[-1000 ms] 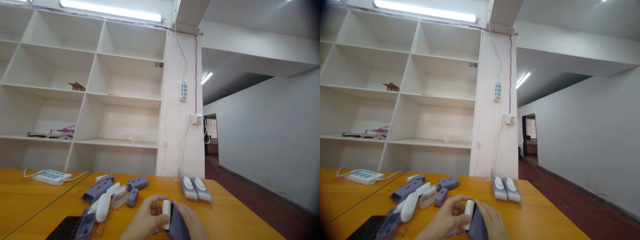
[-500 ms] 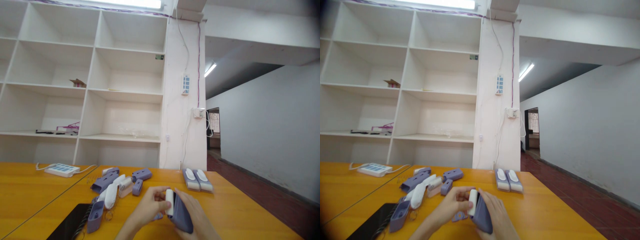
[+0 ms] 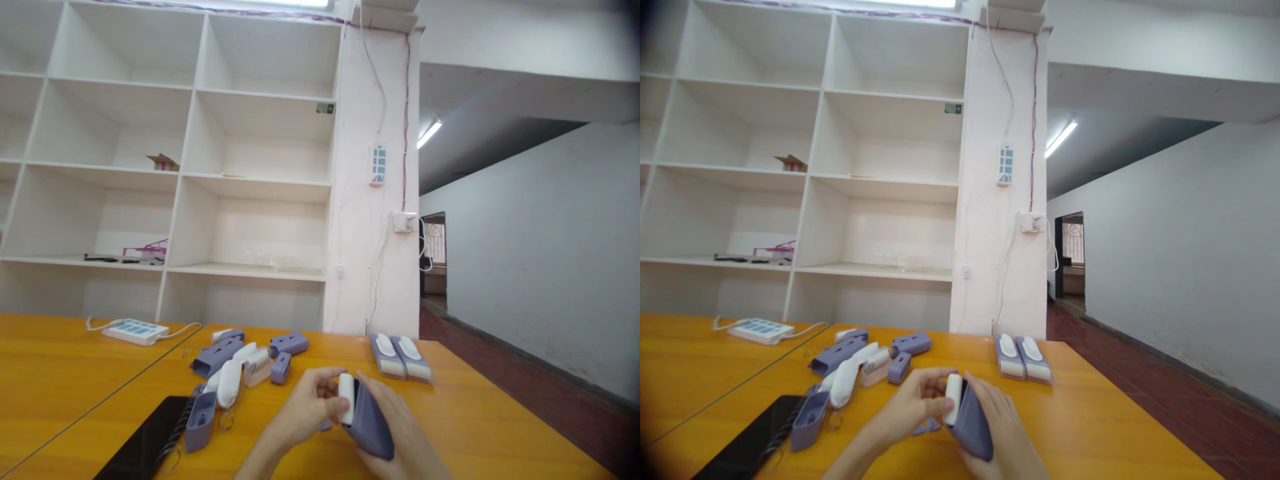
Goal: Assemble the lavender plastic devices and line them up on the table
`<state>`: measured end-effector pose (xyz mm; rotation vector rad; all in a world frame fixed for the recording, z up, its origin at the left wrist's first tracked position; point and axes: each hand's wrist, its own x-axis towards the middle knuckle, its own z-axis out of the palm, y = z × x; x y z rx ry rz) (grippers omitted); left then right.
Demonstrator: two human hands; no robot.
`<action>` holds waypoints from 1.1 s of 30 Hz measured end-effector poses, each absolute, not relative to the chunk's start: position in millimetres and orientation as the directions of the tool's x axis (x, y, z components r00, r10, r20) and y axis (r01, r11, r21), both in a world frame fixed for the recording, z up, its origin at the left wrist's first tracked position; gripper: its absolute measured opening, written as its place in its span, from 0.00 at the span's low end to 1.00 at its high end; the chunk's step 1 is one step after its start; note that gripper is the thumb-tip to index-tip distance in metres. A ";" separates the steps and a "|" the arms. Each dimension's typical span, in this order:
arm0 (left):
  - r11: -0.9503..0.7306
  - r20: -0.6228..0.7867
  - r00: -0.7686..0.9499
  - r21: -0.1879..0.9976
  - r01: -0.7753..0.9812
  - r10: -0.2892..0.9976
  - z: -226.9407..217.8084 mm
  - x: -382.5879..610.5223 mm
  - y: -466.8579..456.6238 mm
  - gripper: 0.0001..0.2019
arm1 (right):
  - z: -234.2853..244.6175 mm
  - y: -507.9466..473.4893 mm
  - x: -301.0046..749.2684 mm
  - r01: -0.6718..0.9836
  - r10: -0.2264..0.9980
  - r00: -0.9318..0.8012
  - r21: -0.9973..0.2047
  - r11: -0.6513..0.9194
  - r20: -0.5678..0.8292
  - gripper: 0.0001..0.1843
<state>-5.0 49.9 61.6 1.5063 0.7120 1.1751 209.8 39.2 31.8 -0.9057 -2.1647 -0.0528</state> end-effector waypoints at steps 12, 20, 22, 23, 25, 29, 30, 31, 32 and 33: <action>-0.282 0.276 0.342 0.959 -0.033 0.898 64.1 -6.5 44.5 0.29 | 35.1 35.3 207.7 0.617 0.570 -0.470 -0.212 0.758 0.674 0.46; -0.450 0.422 0.189 0.881 0.146 0.887 58.5 7.4 38.1 0.19 | 23.1 47.5 211.5 0.628 0.492 -0.491 -0.100 0.772 0.719 0.48; -0.472 0.448 0.165 0.869 0.152 0.879 56.1 11.3 38.5 0.18 | 22.4 48.7 212.4 0.631 0.493 -0.501 -0.090 0.770 0.711 0.48; -0.476 0.453 0.161 0.866 0.155 0.877 55.1 13.3 38.6 0.17 | 22.3 49.2 212.8 0.635 0.496 -0.503 -0.086 0.768 0.708 0.47; -0.481 0.458 0.158 0.860 0.173 0.875 52.5 17.9 38.8 0.12 | 21.7 49.9 213.8 0.651 0.505 -0.495 -0.083 0.754 0.707 0.46; -0.477 0.456 0.144 0.858 0.189 0.878 44.0 27.5 39.8 0.08 | 18.2 51.1 216.2 0.714 0.541 -0.449 -0.078 0.696 0.711 0.46; -0.477 0.457 0.142 0.861 0.179 0.878 42.1 29.2 39.8 0.08 | 17.3 50.9 216.7 0.727 0.548 -0.442 -0.074 0.682 0.710 0.47; -0.476 0.457 0.141 0.864 0.162 0.878 40.7 30.4 39.4 0.08 | 16.6 50.4 217.1 0.738 0.554 -0.436 -0.070 0.671 0.710 0.46; -0.474 0.457 0.138 0.869 0.143 0.879 40.1 31.2 38.6 0.09 | 16.3 49.7 217.1 0.747 0.558 -0.430 -0.067 0.661 0.710 0.46; -0.470 0.455 0.132 0.873 0.127 0.881 40.3 31.6 37.4 0.10 | 16.2 48.6 216.9 0.754 0.563 -0.427 -0.065 0.654 0.708 0.46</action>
